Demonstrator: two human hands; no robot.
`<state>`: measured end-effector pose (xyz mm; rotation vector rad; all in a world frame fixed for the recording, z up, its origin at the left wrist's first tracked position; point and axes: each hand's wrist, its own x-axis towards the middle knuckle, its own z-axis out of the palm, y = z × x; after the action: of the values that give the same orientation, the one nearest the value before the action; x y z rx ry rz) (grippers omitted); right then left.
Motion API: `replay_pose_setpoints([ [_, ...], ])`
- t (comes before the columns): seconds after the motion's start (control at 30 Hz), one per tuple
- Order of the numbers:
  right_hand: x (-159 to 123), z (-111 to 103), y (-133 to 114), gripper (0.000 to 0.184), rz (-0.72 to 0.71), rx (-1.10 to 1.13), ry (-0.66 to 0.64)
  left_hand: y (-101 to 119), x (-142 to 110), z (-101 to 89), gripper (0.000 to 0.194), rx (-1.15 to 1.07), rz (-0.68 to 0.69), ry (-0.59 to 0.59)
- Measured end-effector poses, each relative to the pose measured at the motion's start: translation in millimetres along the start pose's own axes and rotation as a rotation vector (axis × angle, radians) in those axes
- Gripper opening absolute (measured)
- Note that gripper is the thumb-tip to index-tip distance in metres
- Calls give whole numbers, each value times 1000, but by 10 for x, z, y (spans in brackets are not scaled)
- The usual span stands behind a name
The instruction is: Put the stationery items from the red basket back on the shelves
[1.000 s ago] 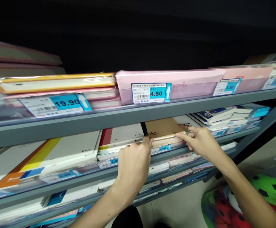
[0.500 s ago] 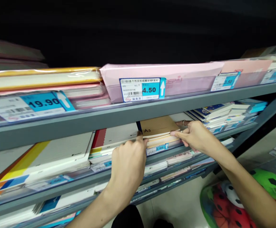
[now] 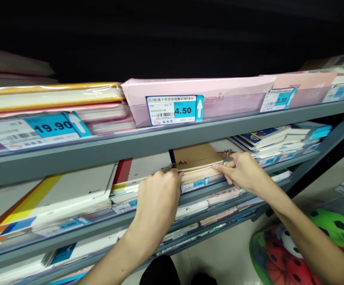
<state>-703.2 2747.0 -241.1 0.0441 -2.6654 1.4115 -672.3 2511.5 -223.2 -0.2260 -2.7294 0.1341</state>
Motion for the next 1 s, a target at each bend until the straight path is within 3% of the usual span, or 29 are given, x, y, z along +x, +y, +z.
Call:
replay_pose_setpoints([
  [0.17, -6, -3, 3, 44, -4, 13, -5, 27, -1, -12, 31, 1, -38, -11],
  [0.33, -78, 25, 9, 68, -42, 47, 11, 52, -75, 86, 29, -11, -1, 99],
  [0.5, -48, 60, 165, 56, -161, 39, 23, 69, -106, 132, 28, -40, -1, 91],
  [0.63, -52, 79, 193, 61, -186, 25, 49, 72, -148, 132, 25, -50, -15, 77],
  [0.7, -109, 89, 186, 58, -230, 24, 103, 63, -219, 170, 25, -72, 35, 132],
  [0.8, -218, 99, 198, 41, -352, -14, 155, 31, -348, 275, 24, -125, 119, 233],
  [0.87, -261, 100, 224, 33, -381, -36, 97, 7, -399, 345, 23, -152, 113, 244],
  [1.0, -252, 109, 271, 35, -335, 30, -22, -7, -391, 396, 26, -182, 16, 141],
])
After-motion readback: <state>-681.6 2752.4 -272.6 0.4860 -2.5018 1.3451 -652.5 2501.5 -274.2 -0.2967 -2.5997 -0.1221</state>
